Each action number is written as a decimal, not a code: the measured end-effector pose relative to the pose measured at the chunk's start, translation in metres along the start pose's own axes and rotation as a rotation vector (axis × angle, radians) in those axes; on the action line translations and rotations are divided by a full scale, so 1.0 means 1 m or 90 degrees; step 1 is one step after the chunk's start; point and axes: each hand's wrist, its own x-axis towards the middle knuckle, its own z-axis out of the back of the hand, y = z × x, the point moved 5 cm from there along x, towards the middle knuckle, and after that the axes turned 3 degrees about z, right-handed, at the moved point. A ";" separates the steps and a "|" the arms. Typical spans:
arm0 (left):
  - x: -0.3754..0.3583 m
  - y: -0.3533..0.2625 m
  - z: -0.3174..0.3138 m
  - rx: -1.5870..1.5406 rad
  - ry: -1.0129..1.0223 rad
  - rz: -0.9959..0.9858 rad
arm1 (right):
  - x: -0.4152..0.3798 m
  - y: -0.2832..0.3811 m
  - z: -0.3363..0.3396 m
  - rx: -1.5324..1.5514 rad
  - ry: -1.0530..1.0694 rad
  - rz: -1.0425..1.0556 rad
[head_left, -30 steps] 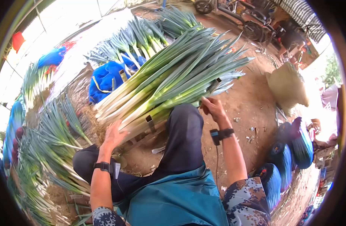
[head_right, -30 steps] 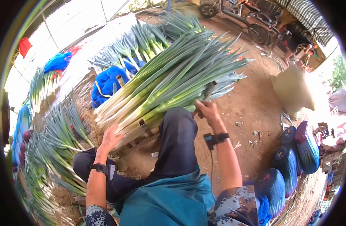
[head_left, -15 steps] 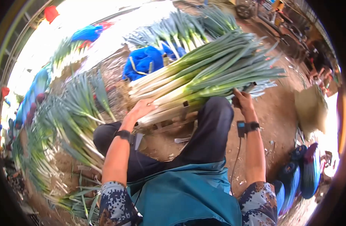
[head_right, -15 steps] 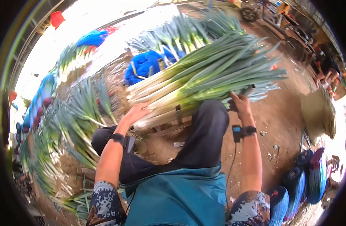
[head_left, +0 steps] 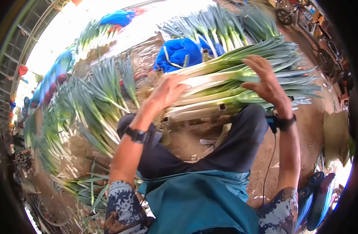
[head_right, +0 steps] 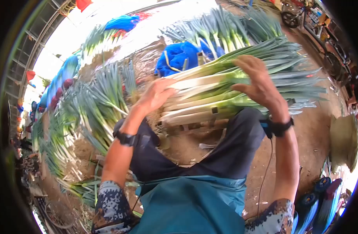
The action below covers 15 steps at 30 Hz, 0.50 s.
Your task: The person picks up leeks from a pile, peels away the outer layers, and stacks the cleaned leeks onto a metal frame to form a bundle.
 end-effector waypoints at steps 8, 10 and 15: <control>-0.022 -0.020 -0.008 0.072 -0.112 -0.070 | 0.035 -0.031 -0.077 -0.021 0.419 -0.046; -0.033 -0.036 -0.017 0.222 -0.222 -0.108 | 0.035 -0.038 -0.073 -0.080 0.374 -0.030; -0.065 -0.046 -0.082 0.219 -0.223 -0.134 | 0.043 -0.060 -0.026 -0.142 0.221 0.014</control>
